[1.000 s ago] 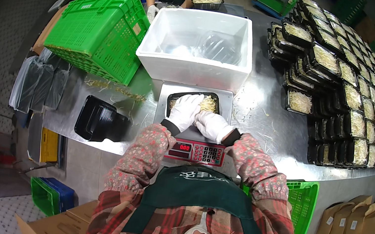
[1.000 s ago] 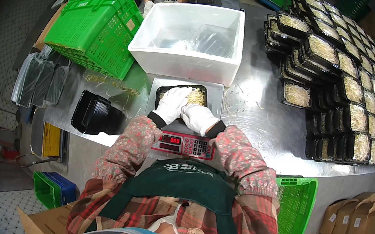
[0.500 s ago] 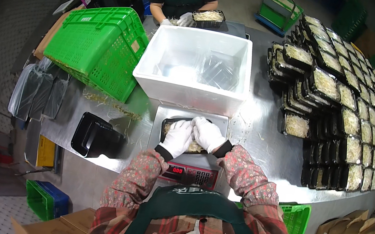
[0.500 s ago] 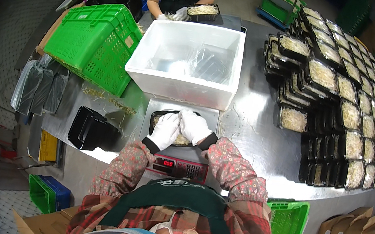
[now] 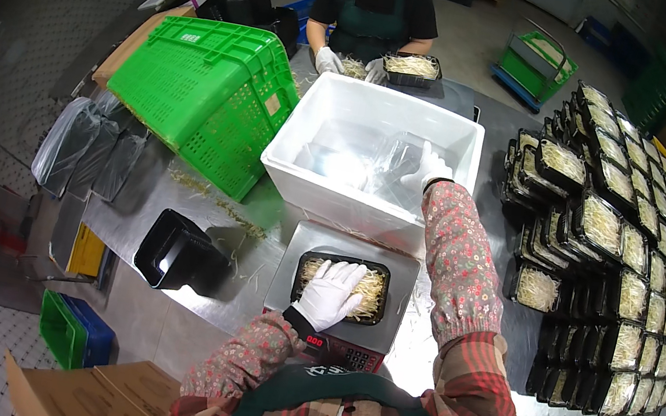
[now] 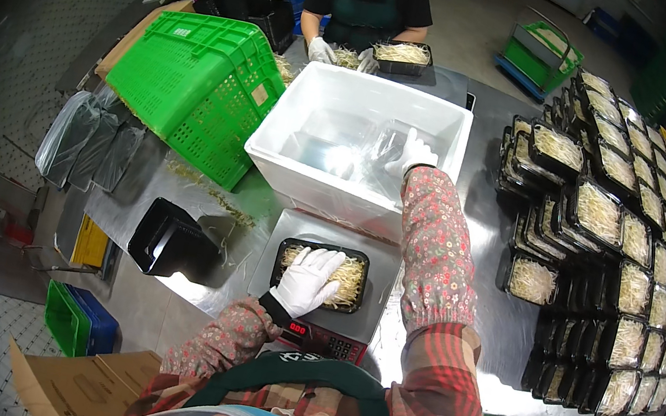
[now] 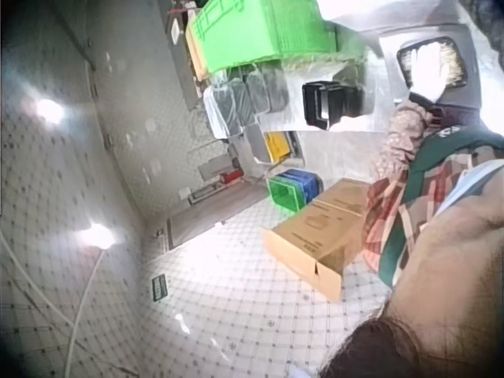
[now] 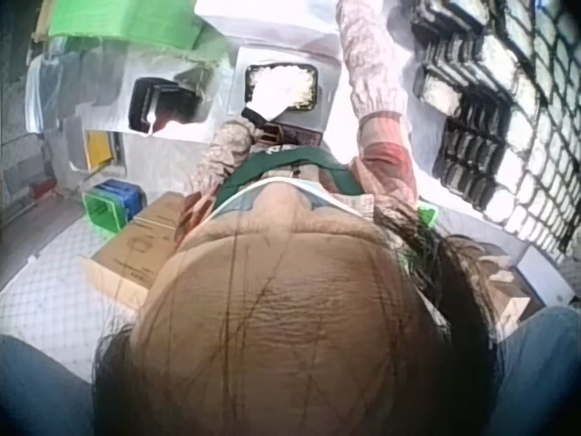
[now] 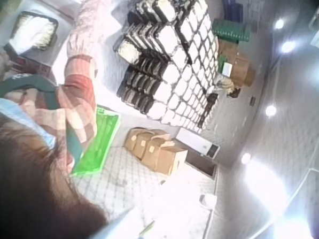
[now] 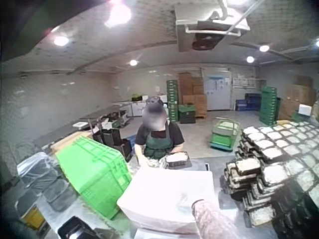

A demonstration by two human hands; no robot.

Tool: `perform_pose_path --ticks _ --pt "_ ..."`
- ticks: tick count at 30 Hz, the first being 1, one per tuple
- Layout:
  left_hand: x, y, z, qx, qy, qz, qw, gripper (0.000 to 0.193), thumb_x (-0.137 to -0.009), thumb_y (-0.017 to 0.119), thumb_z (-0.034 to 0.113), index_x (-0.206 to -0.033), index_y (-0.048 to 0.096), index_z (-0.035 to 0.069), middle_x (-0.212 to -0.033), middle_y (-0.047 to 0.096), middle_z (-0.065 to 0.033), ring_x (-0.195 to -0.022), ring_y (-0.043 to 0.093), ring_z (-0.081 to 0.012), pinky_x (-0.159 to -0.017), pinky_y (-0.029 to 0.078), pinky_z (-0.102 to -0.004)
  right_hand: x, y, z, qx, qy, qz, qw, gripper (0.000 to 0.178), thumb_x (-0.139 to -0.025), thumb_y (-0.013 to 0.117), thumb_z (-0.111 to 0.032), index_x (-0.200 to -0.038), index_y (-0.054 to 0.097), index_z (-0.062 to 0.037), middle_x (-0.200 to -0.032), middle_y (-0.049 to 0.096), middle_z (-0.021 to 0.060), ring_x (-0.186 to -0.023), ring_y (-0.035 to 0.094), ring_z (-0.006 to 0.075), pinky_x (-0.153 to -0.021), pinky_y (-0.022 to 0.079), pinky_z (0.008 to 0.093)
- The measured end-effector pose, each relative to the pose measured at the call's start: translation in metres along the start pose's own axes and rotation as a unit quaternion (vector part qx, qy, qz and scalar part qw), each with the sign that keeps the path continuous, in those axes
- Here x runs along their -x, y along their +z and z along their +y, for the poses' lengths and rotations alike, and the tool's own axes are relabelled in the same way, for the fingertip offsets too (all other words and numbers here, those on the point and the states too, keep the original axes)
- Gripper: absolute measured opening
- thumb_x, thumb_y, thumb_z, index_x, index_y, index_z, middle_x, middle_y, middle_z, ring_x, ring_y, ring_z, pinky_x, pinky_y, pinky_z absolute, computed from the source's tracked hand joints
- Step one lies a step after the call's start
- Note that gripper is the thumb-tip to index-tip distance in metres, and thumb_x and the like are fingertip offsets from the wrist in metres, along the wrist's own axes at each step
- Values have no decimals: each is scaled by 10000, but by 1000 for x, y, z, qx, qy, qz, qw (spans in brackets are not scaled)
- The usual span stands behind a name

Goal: The person scoops bean sprouts from a green basket into black plastic trays placed on a digital scale. After weighing, the filled trays are stacked on the right side of the table. The process is repeated continuously.

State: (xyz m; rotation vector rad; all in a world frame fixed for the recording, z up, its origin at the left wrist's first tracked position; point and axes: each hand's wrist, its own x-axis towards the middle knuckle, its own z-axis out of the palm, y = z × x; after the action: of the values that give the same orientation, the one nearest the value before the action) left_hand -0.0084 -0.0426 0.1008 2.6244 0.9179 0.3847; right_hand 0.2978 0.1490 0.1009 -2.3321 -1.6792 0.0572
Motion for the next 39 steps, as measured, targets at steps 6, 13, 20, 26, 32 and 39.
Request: perform_pose_path --ticks 6,13,20,26,32,39 --pt "1 0 1 -17 -6 0 1000 581 -936 546 343 -1419 432 43 -1379 516 -160 -1302 446 -331 -1107 295 -526 -14 -32 8 -153 -51 -61 985 270 -821 734 -325 -942 748 -84 -882 707 185 -869 682 344 -797 514 420" --pt "8 -6 -2 70 12 87 994 740 -877 656 376 -1471 352 56 -1425 459 -180 -1325 435 -331 -1119 292 -529 30 -59 9 -355 -53 -17 933 300 -804 774 -316 -886 750 -28 -814 719 168 -773 695 251 -738 523 367" --pt "8 -51 10 226 22 271 935 569 -833 731 110 -1347 510 5 -1346 556 -170 -1283 506 -303 -1089 383 -382 80 -66 -9 -345 -93 86 930 218 -713 822 -136 -780 650 -20 -772 663 129 -721 647 223 -696 515 341" --pt "24 -76 -1 566 -96 300 762 418 -986 580 184 -1343 506 -21 -1281 589 -120 -1125 595 -190 -896 515 -297 109 -81 -25 -205 -148 118 960 246 -721 815 -275 -785 681 -78 -821 640 92 -820 635 287 -749 504 384" --pt "39 -115 -20 755 -94 204 616 781 -947 531 551 -1426 367 -43 -1197 577 -179 -981 636 -229 -612 554 -253 197 -170 -98 -24 -456 265 849 167 -702 719 -148 -845 636 -167 -838 589 2 -805 593 222 -700 492 350" --pt "33 -108 -18 710 -112 234 654 353 -971 521 33 -1316 475 -23 -1009 646 -138 -798 666 -178 -603 563 -252 258 -174 -118 -93 -537 154 824 385 -811 702 -384 -1139 669 -186 -1205 593 54 -1167 544 246 -1071 359 439"
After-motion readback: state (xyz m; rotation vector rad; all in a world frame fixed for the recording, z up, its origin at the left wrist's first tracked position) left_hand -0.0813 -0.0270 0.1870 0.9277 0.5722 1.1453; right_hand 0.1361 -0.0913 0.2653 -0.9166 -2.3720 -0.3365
